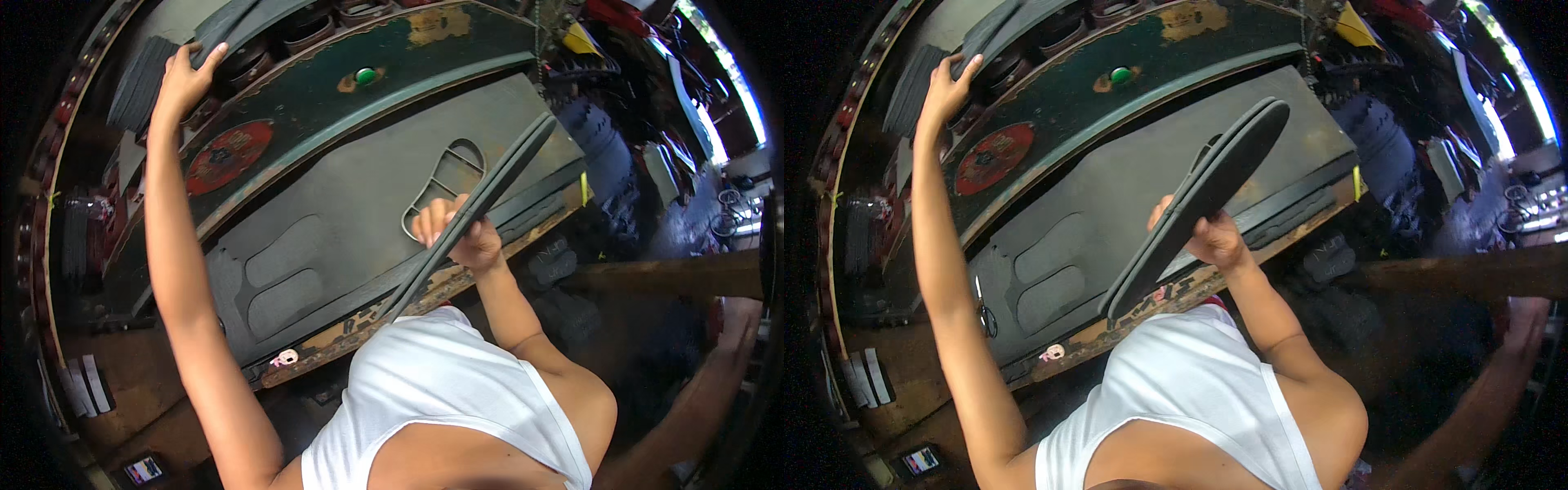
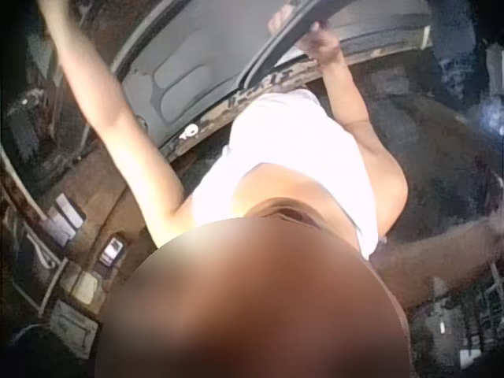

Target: The person places a metal slipper sole template on a sheet of dark foam, traces the outline, and cuts the foam with scissors. The person repeats this process to produce multiple slipper sole blanks, stacking the cut pieces on the workbench.

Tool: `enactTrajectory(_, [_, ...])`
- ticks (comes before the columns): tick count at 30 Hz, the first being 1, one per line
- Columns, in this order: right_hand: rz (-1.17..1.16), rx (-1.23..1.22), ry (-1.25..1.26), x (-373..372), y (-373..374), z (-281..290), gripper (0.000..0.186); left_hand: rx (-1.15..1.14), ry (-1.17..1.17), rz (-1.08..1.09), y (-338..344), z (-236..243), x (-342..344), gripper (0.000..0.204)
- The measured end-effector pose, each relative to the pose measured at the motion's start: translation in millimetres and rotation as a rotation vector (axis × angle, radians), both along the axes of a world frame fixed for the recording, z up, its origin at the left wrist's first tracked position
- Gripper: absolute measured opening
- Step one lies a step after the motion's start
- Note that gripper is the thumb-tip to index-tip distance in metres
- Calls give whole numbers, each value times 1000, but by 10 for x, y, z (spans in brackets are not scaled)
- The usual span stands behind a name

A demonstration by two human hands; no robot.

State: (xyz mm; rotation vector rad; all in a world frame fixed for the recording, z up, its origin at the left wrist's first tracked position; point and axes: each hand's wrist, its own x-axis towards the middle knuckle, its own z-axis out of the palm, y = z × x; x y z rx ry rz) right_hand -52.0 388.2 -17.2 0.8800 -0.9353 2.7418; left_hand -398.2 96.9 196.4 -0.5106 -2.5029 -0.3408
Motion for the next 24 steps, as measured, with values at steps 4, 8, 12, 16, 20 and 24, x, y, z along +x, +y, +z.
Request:
enactTrajectory(4, [76,-23,166,-41,21,81,36,-140,-203,134,-40,68,-381,103])
enactTrajectory(8, [69,13,175,12,20,62,35,-72,-366,45,-201,116,-645,116])
enactTrajectory(12, [82,-21,91,88,-23,19,36,-82,-313,30,-262,157,-608,99])
enactTrajectory(16, [49,-30,-81,188,-58,-124,38,28,-64,51,-244,90,9,93])
enactTrajectory(20, [35,-51,-358,289,23,-390,47,440,-38,-203,-357,-741,1530,72])
enactTrajectory(24, [-56,32,-639,326,48,-565,53,468,-230,-183,-112,-2125,3096,60])
